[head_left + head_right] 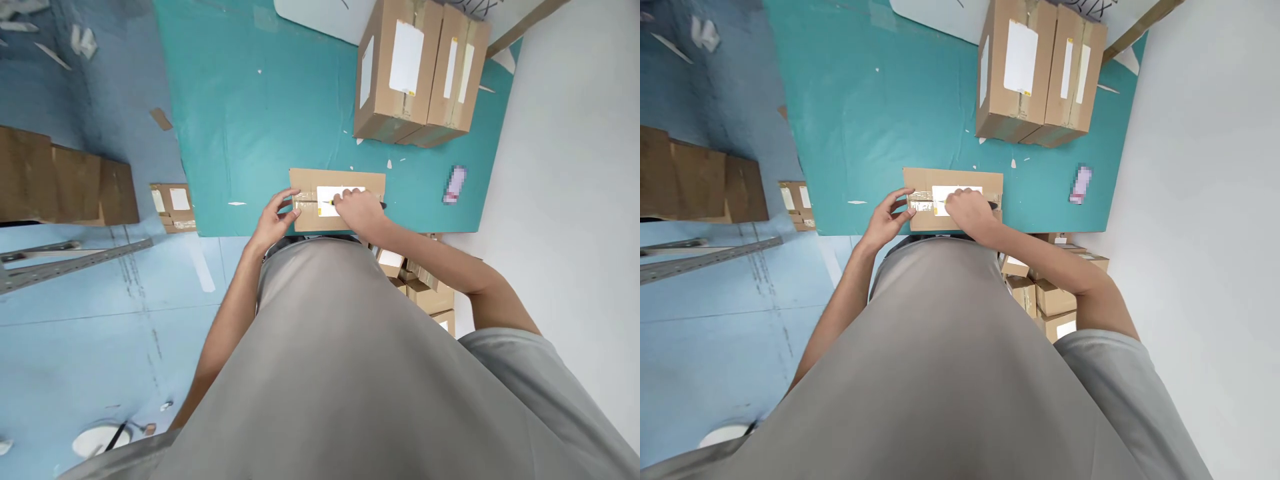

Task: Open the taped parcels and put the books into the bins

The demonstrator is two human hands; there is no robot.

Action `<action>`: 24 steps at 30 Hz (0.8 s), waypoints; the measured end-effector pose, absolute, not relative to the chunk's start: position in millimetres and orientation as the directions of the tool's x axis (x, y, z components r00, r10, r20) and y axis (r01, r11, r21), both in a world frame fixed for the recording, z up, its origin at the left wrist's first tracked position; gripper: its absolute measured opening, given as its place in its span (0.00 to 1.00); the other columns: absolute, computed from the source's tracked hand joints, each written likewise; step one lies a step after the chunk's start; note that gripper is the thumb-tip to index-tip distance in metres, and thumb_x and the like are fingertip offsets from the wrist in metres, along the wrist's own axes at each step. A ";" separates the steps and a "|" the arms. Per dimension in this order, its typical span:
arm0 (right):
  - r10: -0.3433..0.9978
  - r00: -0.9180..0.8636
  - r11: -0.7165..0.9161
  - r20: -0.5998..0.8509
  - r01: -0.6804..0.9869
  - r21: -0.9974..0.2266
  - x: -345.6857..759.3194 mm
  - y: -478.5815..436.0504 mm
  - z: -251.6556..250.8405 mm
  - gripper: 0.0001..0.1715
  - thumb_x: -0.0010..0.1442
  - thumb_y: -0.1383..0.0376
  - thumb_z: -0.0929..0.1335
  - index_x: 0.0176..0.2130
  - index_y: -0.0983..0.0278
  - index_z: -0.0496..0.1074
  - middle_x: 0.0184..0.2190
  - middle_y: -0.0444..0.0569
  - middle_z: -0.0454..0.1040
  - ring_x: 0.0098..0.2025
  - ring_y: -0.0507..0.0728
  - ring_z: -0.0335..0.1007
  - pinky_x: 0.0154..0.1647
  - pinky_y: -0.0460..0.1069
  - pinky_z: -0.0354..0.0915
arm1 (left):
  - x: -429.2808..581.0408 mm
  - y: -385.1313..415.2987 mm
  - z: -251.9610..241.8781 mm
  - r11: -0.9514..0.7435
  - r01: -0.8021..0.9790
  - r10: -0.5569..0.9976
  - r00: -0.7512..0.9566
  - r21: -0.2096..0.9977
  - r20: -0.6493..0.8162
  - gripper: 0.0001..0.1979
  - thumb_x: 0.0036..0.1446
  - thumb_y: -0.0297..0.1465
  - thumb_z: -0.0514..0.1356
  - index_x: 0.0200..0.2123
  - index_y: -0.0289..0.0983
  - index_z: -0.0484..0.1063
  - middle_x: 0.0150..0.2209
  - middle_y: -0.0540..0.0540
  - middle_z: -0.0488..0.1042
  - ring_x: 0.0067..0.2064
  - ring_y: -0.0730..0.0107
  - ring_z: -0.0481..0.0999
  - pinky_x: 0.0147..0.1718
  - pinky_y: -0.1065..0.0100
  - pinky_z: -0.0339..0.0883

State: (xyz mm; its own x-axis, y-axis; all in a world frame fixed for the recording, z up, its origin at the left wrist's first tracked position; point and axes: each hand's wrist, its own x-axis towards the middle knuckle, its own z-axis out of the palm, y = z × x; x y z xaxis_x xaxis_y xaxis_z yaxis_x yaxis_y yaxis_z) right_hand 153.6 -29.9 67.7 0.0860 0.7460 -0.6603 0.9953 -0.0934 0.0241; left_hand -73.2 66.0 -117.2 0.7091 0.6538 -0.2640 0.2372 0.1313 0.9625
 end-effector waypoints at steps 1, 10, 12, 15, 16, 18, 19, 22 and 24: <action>0.737 0.123 -0.121 -0.664 0.991 0.049 166.6 -40.3 70.1 0.26 0.76 0.79 0.59 0.61 0.75 0.80 0.57 0.71 0.82 0.56 0.68 0.79 0.50 0.56 0.68 | -73.2 65.7 -115.8 0.134 0.247 0.660 0.700 0.960 -0.272 0.36 0.64 0.56 0.70 0.69 0.46 0.75 0.75 0.37 0.70 0.71 0.42 0.76 0.63 0.46 0.81; 0.688 0.241 -0.218 -0.684 0.968 0.122 263.9 -125.1 70.3 0.28 0.72 0.78 0.63 0.64 0.72 0.79 0.54 0.73 0.83 0.56 0.72 0.81 0.47 0.58 0.68 | -63.8 55.6 -109.6 0.148 0.278 0.727 0.620 0.949 -0.295 0.40 0.61 0.59 0.72 0.67 0.44 0.76 0.71 0.37 0.76 0.70 0.41 0.79 0.69 0.44 0.76; 0.695 0.206 -0.191 -0.689 0.976 0.100 267.2 -129.3 67.8 0.27 0.72 0.77 0.63 0.64 0.71 0.79 0.53 0.72 0.83 0.55 0.71 0.80 0.45 0.57 0.67 | -62.2 52.4 -110.0 0.172 0.280 0.737 0.600 0.944 -0.312 0.40 0.60 0.59 0.73 0.68 0.44 0.76 0.71 0.37 0.77 0.70 0.41 0.79 0.70 0.43 0.75; 0.698 0.157 -0.156 -0.698 0.986 0.065 272.1 -134.7 67.4 0.27 0.71 0.76 0.64 0.64 0.69 0.79 0.52 0.70 0.84 0.52 0.69 0.80 0.42 0.55 0.65 | -60.6 47.8 -109.7 0.194 0.294 0.752 0.568 0.936 -0.334 0.40 0.61 0.58 0.72 0.69 0.44 0.76 0.71 0.37 0.77 0.70 0.41 0.80 0.71 0.42 0.73; 0.697 0.146 -0.150 -0.703 0.987 0.056 274.3 -137.0 68.0 0.28 0.71 0.77 0.63 0.64 0.69 0.79 0.52 0.70 0.84 0.52 0.69 0.80 0.41 0.55 0.64 | -60.0 46.2 -109.3 0.194 0.295 0.760 0.558 0.935 -0.334 0.39 0.61 0.58 0.72 0.68 0.44 0.77 0.71 0.37 0.77 0.70 0.42 0.80 0.72 0.41 0.73; 0.688 0.136 -0.146 -0.713 0.988 0.047 278.7 -141.7 69.7 0.29 0.72 0.77 0.62 0.64 0.67 0.79 0.52 0.69 0.84 0.52 0.69 0.80 0.41 0.55 0.64 | -58.7 43.2 -108.4 0.194 0.289 0.776 0.540 0.938 -0.326 0.39 0.61 0.58 0.72 0.68 0.44 0.77 0.72 0.37 0.77 0.70 0.42 0.80 0.73 0.41 0.71; 0.684 0.134 -0.146 -0.717 0.988 0.046 280.4 -143.9 70.5 0.29 0.72 0.77 0.61 0.64 0.67 0.79 0.52 0.69 0.84 0.52 0.69 0.80 0.40 0.55 0.64 | -57.9 41.7 -108.0 0.194 0.283 0.782 0.533 0.939 -0.322 0.39 0.61 0.58 0.72 0.68 0.44 0.78 0.72 0.37 0.76 0.70 0.42 0.79 0.73 0.41 0.71; 0.682 0.128 -0.142 -0.720 0.989 0.041 282.3 -148.3 71.9 0.29 0.74 0.77 0.60 0.65 0.67 0.78 0.54 0.69 0.83 0.53 0.70 0.80 0.40 0.55 0.63 | -55.9 38.5 -107.1 0.193 0.279 0.799 0.512 0.941 -0.316 0.38 0.61 0.58 0.72 0.67 0.43 0.79 0.71 0.36 0.77 0.70 0.42 0.79 0.74 0.41 0.70; 0.685 0.120 -0.139 -0.718 0.990 0.033 281.8 -150.4 71.8 0.28 0.74 0.76 0.61 0.66 0.67 0.78 0.53 0.70 0.83 0.53 0.70 0.80 0.40 0.55 0.63 | -54.7 37.5 -106.8 0.184 0.292 0.813 0.492 0.939 -0.312 0.37 0.62 0.58 0.71 0.66 0.43 0.80 0.70 0.37 0.79 0.69 0.43 0.80 0.74 0.41 0.69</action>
